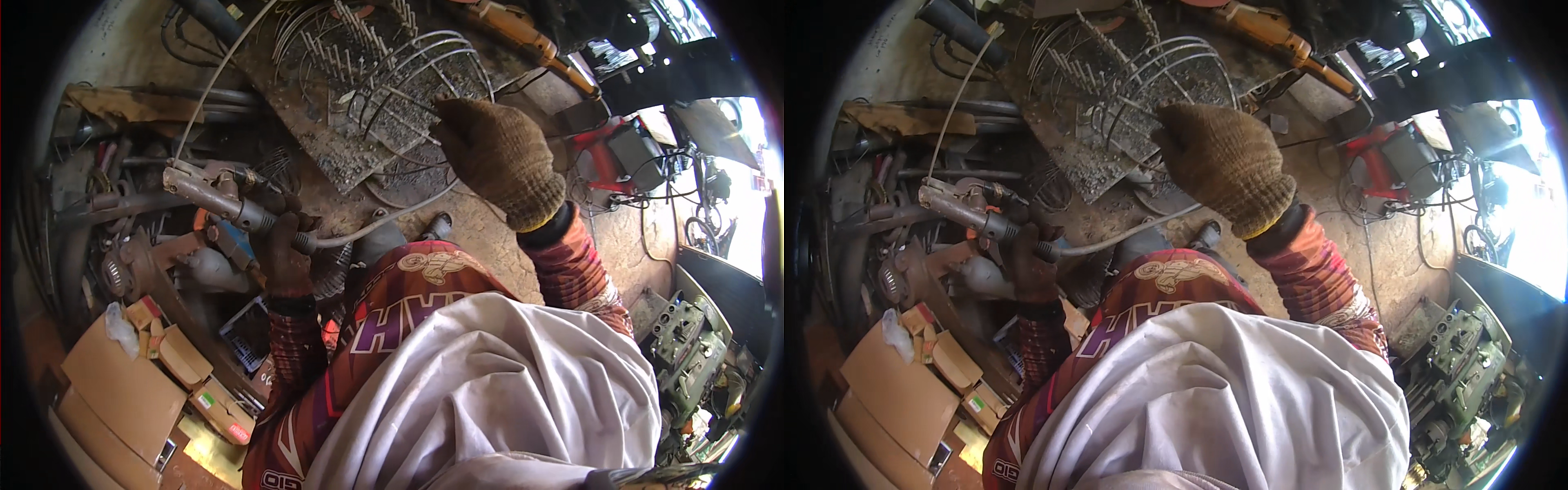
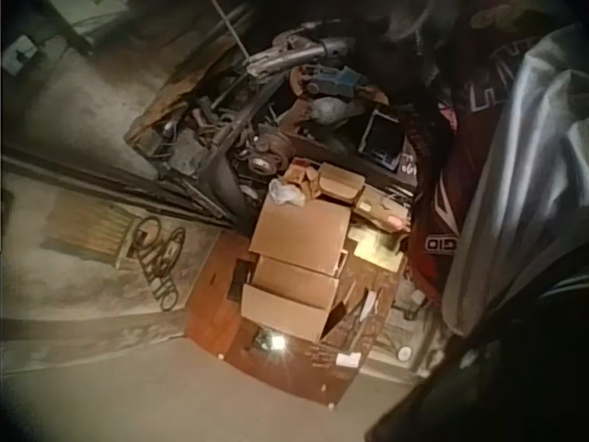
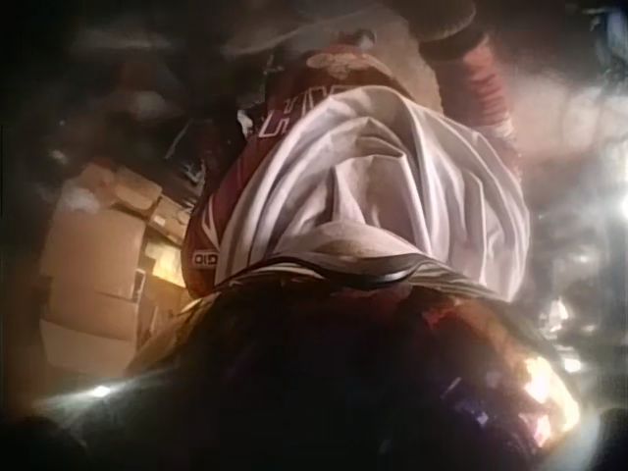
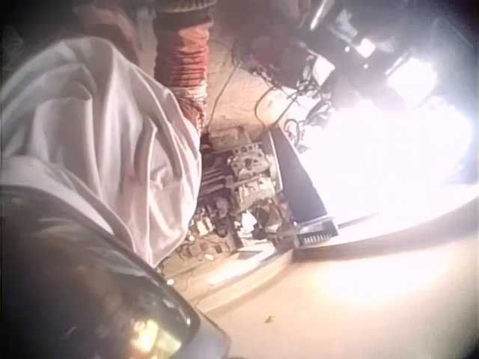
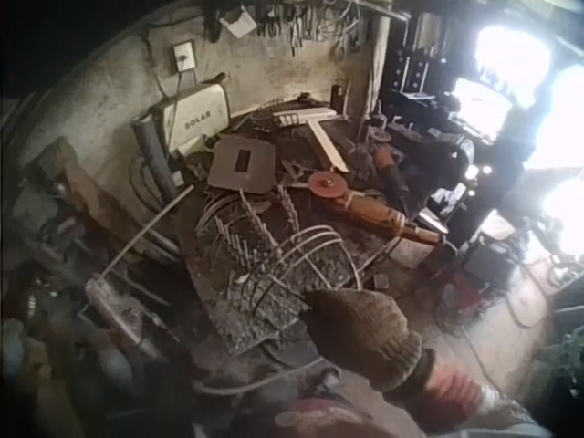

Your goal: The person uses a welding torch to join metal rods together, forming a curved cage-like structure on a workbench, after using an angle grinder to smooth a piece of metal.

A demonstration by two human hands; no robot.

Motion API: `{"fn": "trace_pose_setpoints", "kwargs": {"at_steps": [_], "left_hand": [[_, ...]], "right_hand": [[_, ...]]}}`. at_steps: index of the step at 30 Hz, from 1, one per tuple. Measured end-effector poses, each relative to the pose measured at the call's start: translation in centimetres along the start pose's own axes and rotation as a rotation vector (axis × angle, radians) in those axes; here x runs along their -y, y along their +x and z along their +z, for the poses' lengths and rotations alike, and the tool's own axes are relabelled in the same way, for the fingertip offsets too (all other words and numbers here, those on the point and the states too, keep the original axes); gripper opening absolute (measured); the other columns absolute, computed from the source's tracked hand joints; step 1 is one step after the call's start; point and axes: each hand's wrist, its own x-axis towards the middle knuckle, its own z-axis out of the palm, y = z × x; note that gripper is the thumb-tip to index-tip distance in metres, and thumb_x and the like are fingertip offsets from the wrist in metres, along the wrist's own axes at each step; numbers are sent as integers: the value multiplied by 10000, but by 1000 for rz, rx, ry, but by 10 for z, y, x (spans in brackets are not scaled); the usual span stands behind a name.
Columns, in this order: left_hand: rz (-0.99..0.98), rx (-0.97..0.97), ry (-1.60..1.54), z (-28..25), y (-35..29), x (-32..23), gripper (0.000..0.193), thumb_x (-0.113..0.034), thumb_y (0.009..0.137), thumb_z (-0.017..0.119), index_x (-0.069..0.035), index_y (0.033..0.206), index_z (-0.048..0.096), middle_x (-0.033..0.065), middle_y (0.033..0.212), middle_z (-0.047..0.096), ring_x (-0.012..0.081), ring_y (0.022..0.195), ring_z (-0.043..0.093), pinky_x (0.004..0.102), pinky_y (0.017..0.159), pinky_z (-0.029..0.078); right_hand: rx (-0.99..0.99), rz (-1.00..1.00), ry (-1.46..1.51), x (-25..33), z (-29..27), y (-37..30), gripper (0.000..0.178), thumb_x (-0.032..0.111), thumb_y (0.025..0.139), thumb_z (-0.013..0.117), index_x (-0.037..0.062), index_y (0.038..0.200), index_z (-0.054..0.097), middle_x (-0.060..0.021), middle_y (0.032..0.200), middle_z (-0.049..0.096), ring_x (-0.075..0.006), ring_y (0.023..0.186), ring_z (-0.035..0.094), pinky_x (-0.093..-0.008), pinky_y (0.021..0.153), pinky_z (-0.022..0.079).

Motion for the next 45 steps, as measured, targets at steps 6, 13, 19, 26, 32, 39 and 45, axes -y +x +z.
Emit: {"fn": "trace_pose_setpoints", "kwargs": {"at_steps": [6,13,19,26,32,39,45], "left_hand": [[-18,45,105,-10,20,-10,301,-64,842,614,-37,1141,595,94,969,636,174,783,620,370,706,587],[-182,367,117,-45,89,6,305,54,786,645,-38,1074,604,95,976,642,180,811,640,318,701,550],[-387,611,-75,-43,118,5,310,97,796,659,-26,1076,608,111,1082,659,204,986,664,353,853,565],[-409,687,-1,-13,125,-12,291,100,831,664,-16,1092,608,124,1188,659,242,1116,669,386,958,566],[-398,702,92,6,127,-23,308,88,842,653,2,1134,603,125,1183,662,254,1097,682,364,938,579],[-429,662,72,-6,131,-11,340,43,884,635,-11,1209,552,143,1185,649,272,1049,694,384,901,592],[-467,691,-113,11,130,-9,339,117,833,645,-8,1139,567,178,1281,615,319,1213,635,415,1013,565]], "right_hand": [[-36,-44,-21,-8,7,-1,277,345,933,669,133,1094,745,-135,959,745,-352,875,722,-466,771,583],[-58,87,65,-4,6,-4,267,300,896,766,106,1079,752,-134,886,747,-279,817,744,-368,723,589],[-26,109,-30,7,0,-3,220,264,920,744,86,1051,758,-106,898,756,-260,842,748,-347,750,592],[-42,115,-178,13,0,-3,223,251,926,735,79,1065,765,-114,948,755,-258,869,748,-353,769,592],[-26,133,-181,18,0,1,219,264,921,740,80,1035,772,-114,943,753,-260,856,745,-361,758,590],[-76,170,-143,17,4,-2,214,269,921,738,86,1026,773,-105,909,757,-254,842,747,-351,759,591],[-85,143,-120,9,5,-5,206,259,915,741,90,1030,772,-100,911,761,-250,841,748,-350,758,593]]}}
